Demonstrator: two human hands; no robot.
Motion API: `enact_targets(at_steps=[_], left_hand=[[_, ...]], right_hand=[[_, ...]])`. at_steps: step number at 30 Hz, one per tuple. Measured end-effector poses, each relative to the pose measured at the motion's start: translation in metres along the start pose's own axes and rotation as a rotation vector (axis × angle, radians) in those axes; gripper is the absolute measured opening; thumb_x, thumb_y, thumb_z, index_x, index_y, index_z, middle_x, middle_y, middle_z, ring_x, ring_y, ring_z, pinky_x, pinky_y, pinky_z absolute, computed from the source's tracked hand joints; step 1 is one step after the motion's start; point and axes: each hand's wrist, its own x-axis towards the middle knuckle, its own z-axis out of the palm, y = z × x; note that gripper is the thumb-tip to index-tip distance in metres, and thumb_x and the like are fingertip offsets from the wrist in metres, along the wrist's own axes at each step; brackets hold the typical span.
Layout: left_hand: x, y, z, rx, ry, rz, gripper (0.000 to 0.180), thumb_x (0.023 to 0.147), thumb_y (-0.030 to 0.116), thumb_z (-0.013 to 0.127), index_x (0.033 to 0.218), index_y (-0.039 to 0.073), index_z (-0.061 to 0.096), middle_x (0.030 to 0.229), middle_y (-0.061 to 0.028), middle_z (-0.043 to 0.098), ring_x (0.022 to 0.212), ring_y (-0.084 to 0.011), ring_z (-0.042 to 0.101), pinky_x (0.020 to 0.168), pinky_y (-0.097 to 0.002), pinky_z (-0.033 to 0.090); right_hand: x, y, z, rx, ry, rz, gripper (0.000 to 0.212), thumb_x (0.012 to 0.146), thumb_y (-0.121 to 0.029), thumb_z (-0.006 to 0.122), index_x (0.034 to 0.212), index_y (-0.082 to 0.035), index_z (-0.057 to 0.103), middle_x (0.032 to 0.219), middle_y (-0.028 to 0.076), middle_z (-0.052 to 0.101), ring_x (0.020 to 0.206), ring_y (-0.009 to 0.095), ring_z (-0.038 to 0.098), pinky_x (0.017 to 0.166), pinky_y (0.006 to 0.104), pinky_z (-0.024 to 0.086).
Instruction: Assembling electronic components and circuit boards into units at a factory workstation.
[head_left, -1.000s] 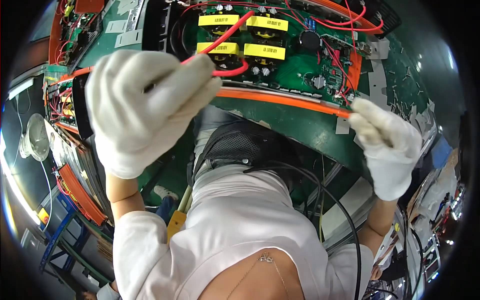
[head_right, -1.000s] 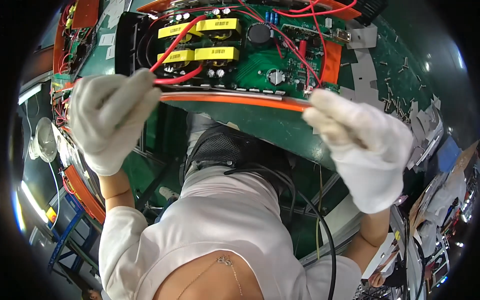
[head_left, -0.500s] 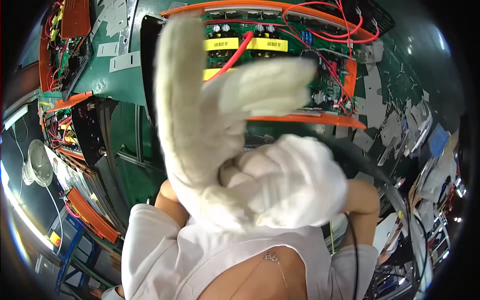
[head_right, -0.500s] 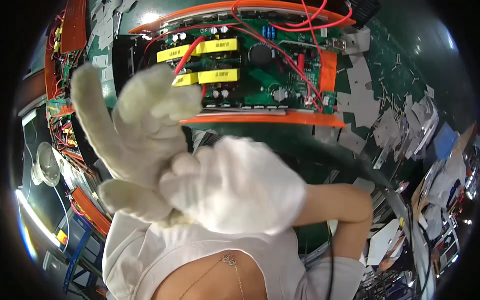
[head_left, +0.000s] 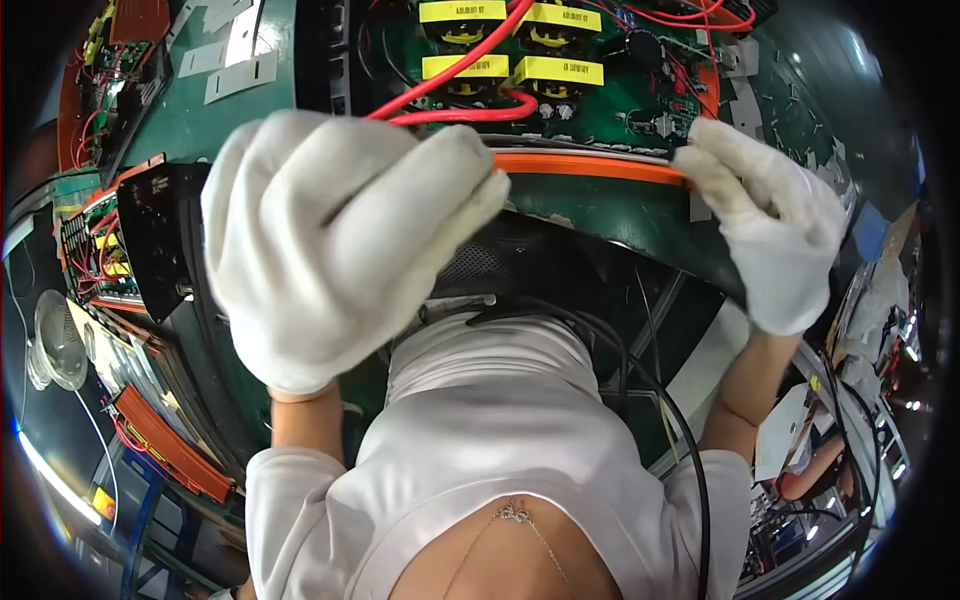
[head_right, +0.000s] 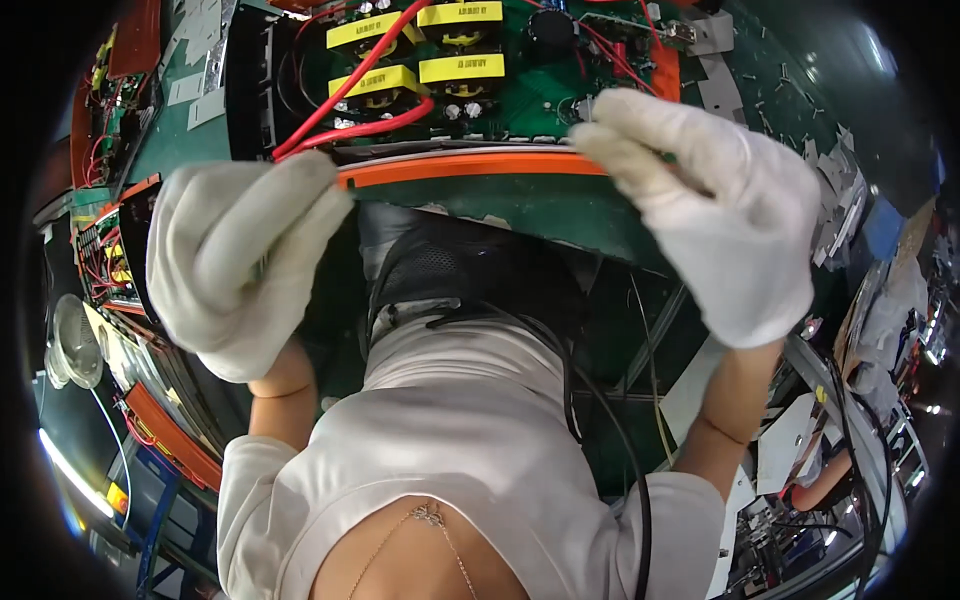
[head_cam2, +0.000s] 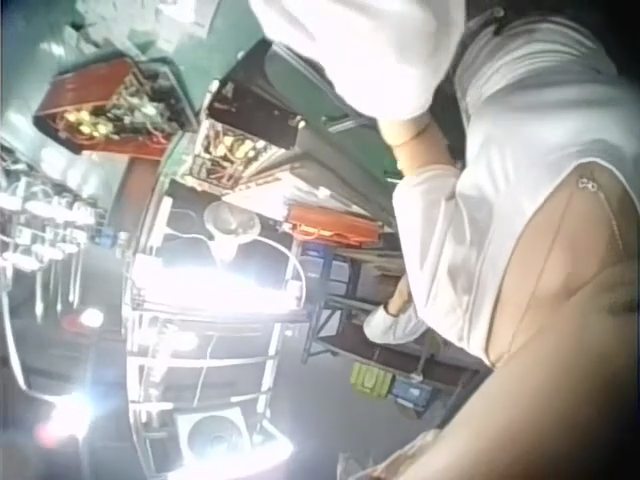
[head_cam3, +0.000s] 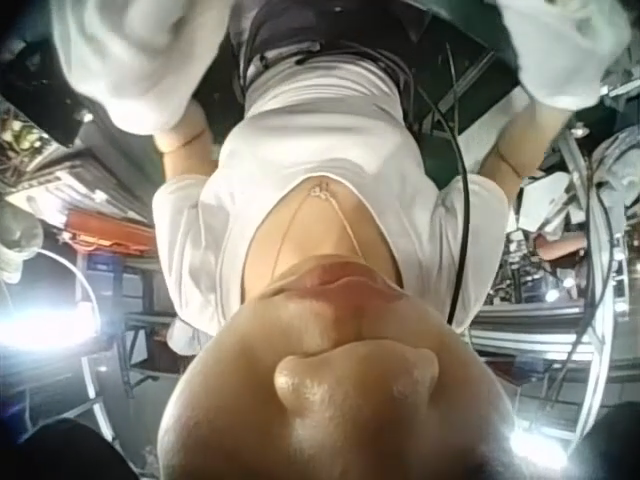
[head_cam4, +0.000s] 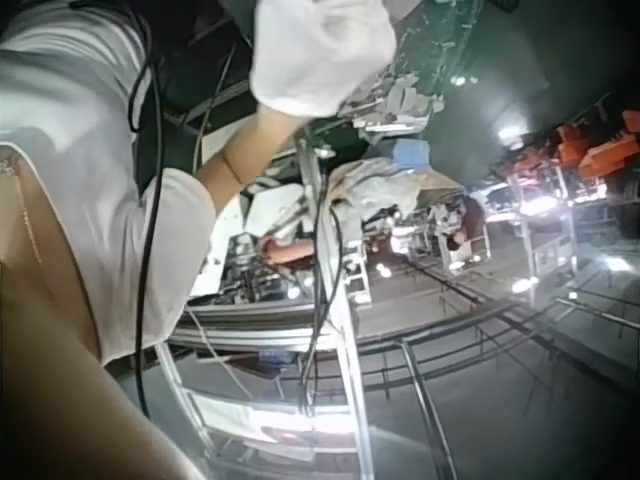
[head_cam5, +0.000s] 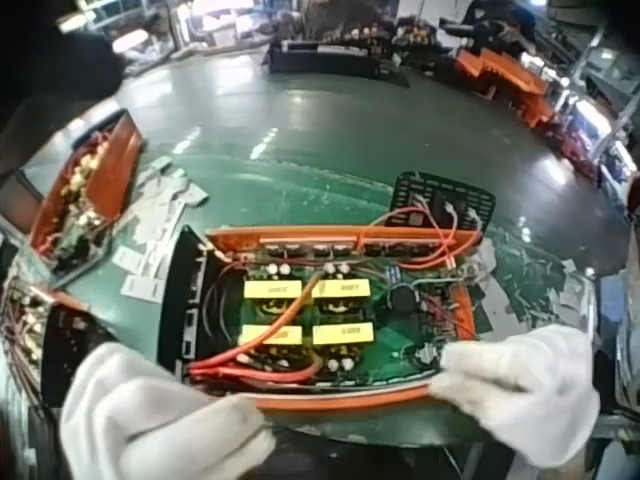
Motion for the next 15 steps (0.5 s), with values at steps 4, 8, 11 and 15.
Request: enact_targets(at_steps=[4, 8, 11, 15], left_hand=[[0.009, 0.002, 0.006, 0.238, -0.261, 0.068, 0.040, 0.054, 0.026, 0.079, 0.092, 0.020, 0.070, 0.075, 0.0006, 0.041, 0.066, -0.0172, 0.045, 0.056, -0.0313, 0.040], [0.008, 0.002, 0.013, 0.214, -0.443, 0.016, 0.041, 0.056, 0.034, 0.079, 0.094, 0.021, 0.070, 0.079, 0.0002, 0.037, 0.068, -0.0177, 0.041, 0.057, -0.0325, 0.038], [0.007, 0.005, 0.011, 0.283, -0.511, -0.006, 0.039, 0.058, 0.037, 0.079, 0.093, 0.021, 0.070, 0.077, 0.0005, 0.034, 0.068, -0.0177, 0.041, 0.061, -0.0338, 0.038], [0.014, 0.015, 0.011, 0.301, -0.575, -0.099, 0.039, 0.057, 0.037, 0.079, 0.092, 0.021, 0.071, 0.074, 0.0015, 0.033, 0.064, -0.0175, 0.038, 0.058, -0.0327, 0.035]], right_hand=[[0.020, 0.030, -0.013, -0.067, -0.214, -0.376, 0.024, 0.073, -0.004, 0.072, 0.096, -0.004, 0.070, 0.069, 0.004, 0.068, 0.057, 0.014, 0.062, 0.055, 0.0252, 0.046], [0.034, 0.034, -0.007, 0.050, -0.369, -0.398, 0.028, 0.073, -0.005, 0.071, 0.100, -0.009, 0.068, 0.061, 0.002, 0.062, 0.051, 0.016, 0.058, 0.050, 0.0281, 0.042], [0.044, 0.023, -0.021, -0.338, -0.540, -0.564, 0.036, 0.071, -0.012, 0.074, 0.105, -0.017, 0.067, 0.054, -0.002, 0.051, 0.047, 0.016, 0.052, 0.047, 0.0313, 0.033], [0.045, 0.016, -0.019, -0.410, -0.549, -0.561, 0.033, 0.071, -0.016, 0.070, 0.104, -0.020, 0.067, 0.052, -0.001, 0.037, 0.045, 0.019, 0.041, 0.047, 0.0344, 0.030]])
